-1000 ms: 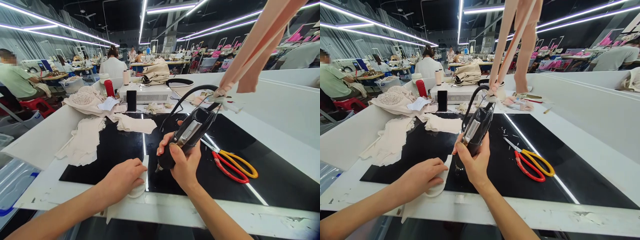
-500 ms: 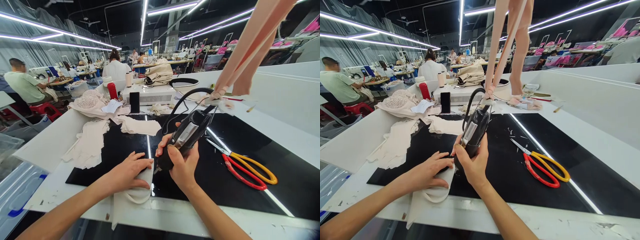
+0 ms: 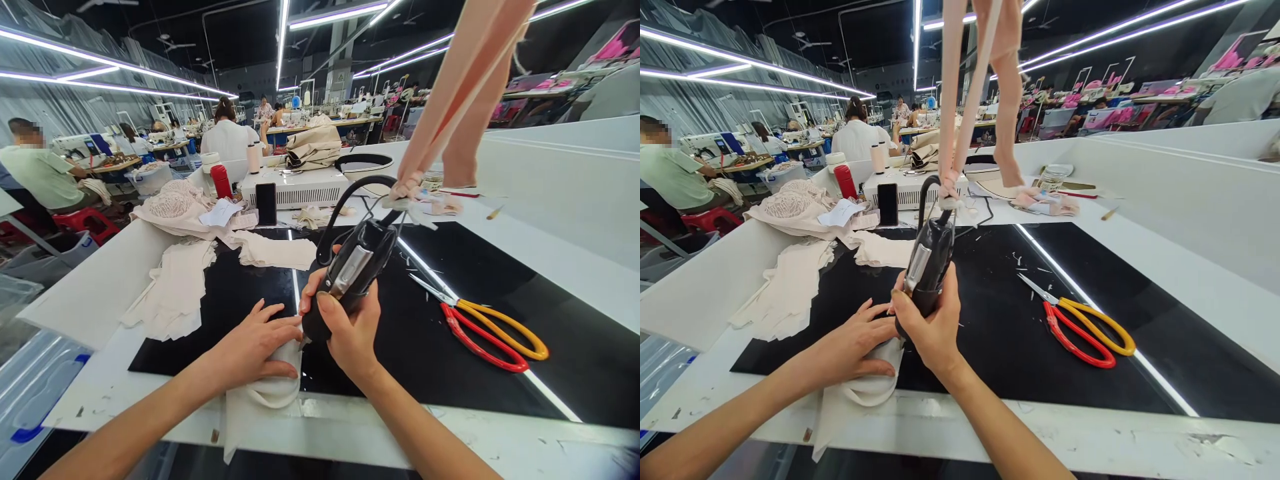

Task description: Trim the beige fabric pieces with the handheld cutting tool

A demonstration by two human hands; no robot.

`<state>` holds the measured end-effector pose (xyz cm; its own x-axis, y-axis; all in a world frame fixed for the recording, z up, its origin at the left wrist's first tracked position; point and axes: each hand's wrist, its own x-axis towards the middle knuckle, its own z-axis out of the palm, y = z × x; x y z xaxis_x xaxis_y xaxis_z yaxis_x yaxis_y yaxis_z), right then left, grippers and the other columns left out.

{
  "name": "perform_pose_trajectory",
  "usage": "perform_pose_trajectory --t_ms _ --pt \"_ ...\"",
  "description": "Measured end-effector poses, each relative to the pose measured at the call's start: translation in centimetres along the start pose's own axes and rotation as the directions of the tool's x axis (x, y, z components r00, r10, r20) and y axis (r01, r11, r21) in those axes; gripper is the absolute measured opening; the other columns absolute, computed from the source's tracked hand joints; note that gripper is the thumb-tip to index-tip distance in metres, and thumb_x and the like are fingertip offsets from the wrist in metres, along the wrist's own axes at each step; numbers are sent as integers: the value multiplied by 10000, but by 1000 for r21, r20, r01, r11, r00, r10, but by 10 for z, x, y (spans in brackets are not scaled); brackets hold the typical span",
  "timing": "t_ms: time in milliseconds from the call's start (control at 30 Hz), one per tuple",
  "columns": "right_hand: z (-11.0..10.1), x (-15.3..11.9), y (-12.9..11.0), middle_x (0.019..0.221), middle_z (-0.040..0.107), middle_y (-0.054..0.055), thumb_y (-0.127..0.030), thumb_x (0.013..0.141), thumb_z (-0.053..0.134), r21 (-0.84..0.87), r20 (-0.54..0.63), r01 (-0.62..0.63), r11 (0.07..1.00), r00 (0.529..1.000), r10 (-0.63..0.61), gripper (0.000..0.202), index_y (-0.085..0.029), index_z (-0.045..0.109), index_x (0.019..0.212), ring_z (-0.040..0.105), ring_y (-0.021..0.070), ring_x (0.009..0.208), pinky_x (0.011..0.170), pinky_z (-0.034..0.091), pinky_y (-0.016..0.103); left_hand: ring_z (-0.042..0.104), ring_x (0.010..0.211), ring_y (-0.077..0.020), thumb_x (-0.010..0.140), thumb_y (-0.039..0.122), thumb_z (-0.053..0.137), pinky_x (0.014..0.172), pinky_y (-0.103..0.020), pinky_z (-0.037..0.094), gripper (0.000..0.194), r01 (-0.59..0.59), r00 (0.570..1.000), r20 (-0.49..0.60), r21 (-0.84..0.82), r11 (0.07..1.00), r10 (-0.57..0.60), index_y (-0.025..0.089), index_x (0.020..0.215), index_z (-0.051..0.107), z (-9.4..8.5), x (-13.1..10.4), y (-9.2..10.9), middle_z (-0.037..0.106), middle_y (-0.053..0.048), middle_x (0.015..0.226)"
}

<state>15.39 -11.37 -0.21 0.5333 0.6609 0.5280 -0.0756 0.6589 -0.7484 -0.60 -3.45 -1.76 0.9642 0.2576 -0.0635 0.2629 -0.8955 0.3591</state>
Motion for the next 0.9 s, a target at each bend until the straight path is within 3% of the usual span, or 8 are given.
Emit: perform_pose_trajectory --t_ms 133,300,900 --pt "-1 0 0 834 700 -60 -337 866 826 -27 -8 -3 1000 1000 2 295 -284 601 1049 683 136 626 586 628 292 390 1594 -398 950 403 846 1275 -797 232 422 3 1000 17 11 1000 -3 265 1314 682 -1 0 0 617 -100 1578" --pt "-4 6 -4 829 704 -68 -326 890 809 1 -21 38 999 999 -38 279 -280 571 1027 645 113 555 556 600 280 385 1596 -401 941 416 854 1274 -776 265 371 8 1000 18 29 1000 -8 256 1227 681 -1 0 -1 634 -86 1552" --pt "-1 4 -4 823 684 -66 -283 892 766 -55 8 16 998 1000 -16 244 -276 561 1025 647 110 553 545 606 268 445 1555 -395 942 369 849 1260 -776 282 315 2 1000 -6 -12 1000 -2 240 1193 710 -3 0 0 692 -103 1466"
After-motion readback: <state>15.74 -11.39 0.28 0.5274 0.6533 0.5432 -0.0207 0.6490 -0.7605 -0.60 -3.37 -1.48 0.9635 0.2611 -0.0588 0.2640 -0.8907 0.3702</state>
